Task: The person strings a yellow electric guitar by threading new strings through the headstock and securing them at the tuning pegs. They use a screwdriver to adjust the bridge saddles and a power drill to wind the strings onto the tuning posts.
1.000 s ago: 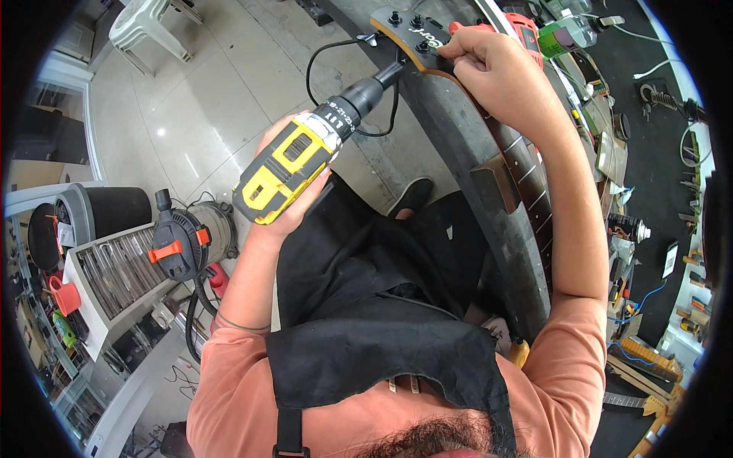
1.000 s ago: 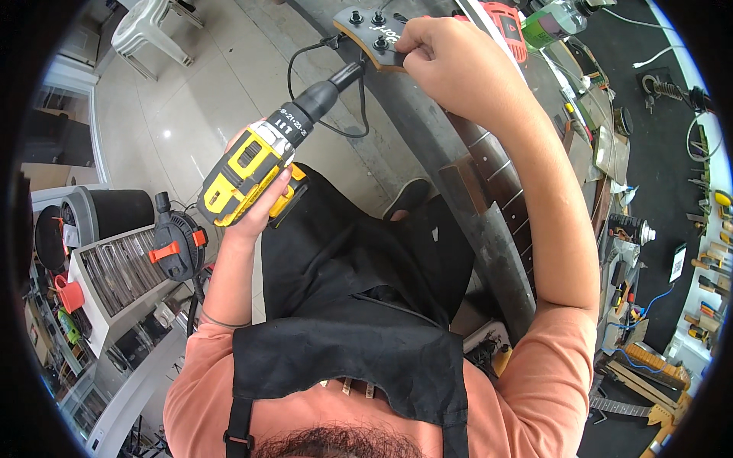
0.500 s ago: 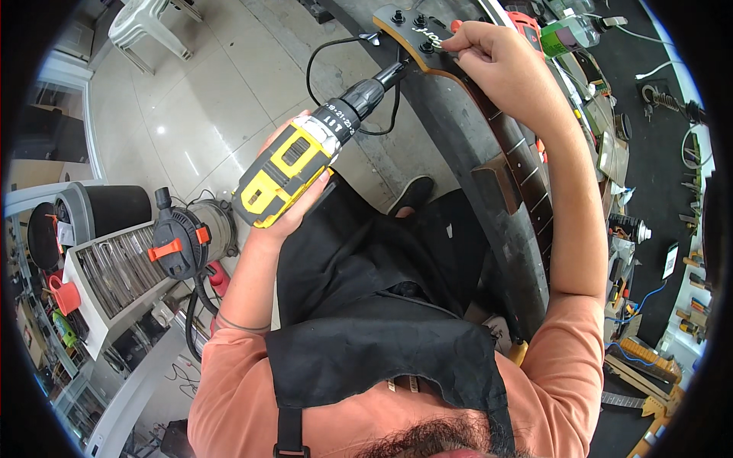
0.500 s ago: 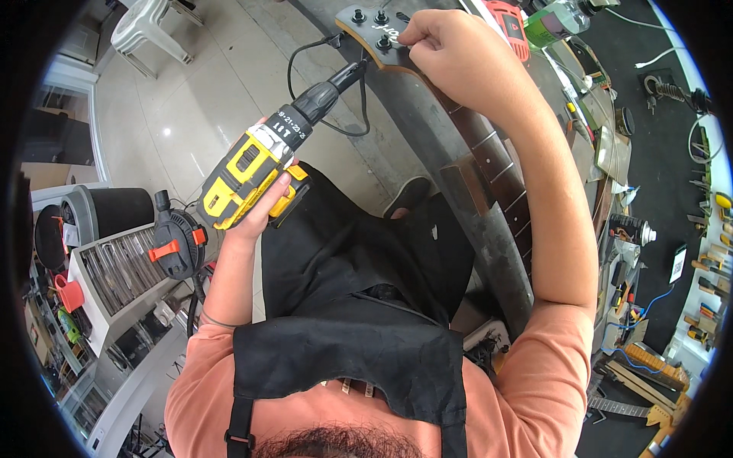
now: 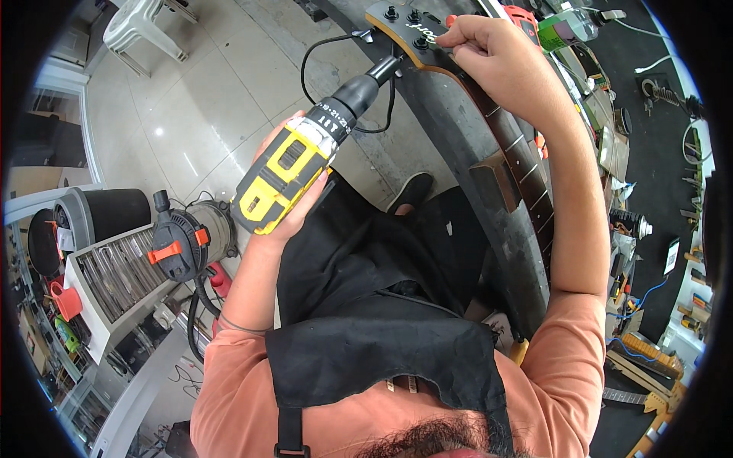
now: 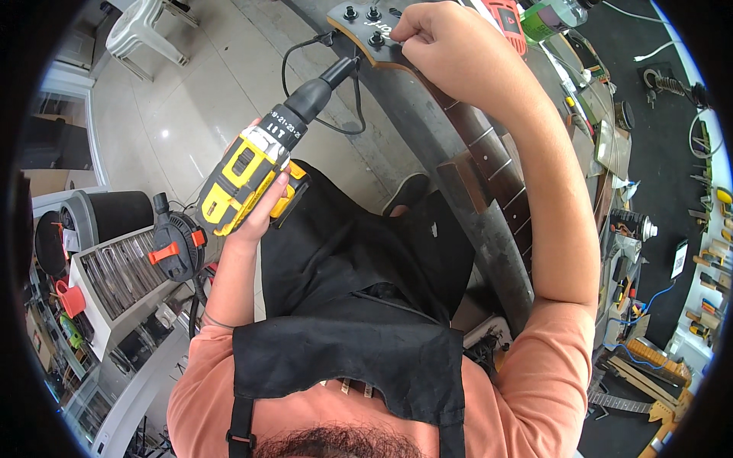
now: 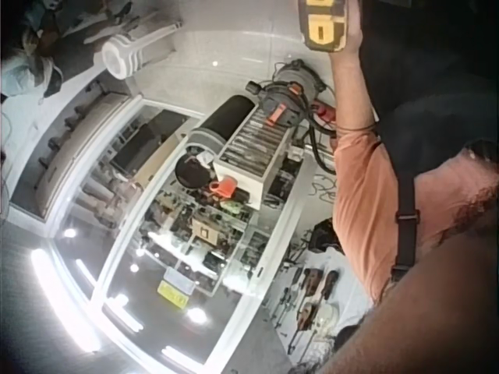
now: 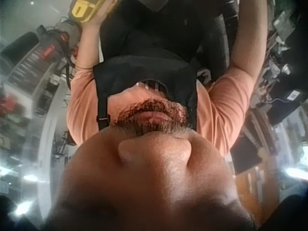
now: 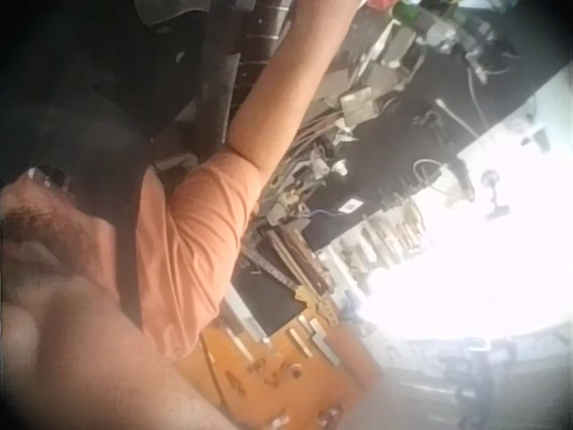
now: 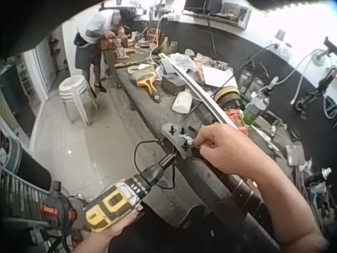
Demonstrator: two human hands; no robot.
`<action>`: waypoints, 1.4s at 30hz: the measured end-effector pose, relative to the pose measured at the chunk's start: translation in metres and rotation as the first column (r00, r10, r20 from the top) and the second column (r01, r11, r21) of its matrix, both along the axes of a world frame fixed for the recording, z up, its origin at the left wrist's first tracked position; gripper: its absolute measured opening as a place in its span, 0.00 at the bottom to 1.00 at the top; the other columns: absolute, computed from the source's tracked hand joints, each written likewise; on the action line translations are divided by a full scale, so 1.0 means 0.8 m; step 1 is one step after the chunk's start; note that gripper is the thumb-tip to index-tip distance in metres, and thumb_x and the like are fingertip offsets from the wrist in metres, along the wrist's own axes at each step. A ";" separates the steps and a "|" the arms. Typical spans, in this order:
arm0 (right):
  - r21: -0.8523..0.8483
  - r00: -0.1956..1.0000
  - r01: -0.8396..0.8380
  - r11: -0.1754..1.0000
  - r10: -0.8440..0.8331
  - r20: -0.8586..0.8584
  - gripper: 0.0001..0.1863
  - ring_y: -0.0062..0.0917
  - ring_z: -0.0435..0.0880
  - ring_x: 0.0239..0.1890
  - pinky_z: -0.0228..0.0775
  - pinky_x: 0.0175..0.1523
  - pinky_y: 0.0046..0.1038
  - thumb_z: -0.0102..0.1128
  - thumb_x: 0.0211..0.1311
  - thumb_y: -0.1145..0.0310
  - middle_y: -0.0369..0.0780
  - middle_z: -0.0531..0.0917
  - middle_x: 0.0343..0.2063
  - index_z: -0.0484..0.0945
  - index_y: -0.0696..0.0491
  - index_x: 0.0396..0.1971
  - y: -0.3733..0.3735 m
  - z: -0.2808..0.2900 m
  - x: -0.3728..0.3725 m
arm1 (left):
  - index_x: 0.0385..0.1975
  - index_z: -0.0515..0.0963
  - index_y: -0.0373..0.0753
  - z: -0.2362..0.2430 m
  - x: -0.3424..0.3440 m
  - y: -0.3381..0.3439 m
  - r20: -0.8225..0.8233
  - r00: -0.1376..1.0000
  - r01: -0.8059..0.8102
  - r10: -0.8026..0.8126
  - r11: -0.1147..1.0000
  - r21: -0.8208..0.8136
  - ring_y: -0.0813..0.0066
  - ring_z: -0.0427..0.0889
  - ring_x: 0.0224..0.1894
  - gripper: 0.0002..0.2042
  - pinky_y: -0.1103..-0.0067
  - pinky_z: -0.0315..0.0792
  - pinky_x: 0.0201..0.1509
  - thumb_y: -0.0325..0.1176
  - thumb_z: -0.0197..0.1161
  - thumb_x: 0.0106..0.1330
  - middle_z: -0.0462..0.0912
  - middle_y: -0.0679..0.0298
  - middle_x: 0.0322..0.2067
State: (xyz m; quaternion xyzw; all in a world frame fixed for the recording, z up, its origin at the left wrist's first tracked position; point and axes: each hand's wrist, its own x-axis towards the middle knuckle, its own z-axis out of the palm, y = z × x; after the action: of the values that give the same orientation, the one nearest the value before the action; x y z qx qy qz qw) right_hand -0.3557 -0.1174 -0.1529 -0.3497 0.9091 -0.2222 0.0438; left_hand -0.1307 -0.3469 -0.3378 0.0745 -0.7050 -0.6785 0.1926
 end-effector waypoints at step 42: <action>0.090 0.993 -0.052 0.995 0.041 0.111 0.13 0.16 0.84 0.37 0.74 0.45 0.25 0.59 0.79 0.70 0.37 0.88 0.33 0.87 0.61 0.53 0.006 0.006 -0.004 | 0.73 0.70 0.34 -0.001 -0.001 -0.003 -0.010 0.999 0.031 -0.031 0.997 -0.069 0.61 0.78 0.72 0.35 0.68 0.71 0.76 0.23 0.75 0.64 0.75 0.52 0.73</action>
State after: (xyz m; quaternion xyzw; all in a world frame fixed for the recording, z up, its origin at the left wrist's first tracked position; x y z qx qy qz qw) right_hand -0.3590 -0.1127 -0.1480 -0.3558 0.9063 -0.1973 0.1148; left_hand -0.1316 -0.3497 -0.3383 0.0530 -0.7277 -0.6573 0.1884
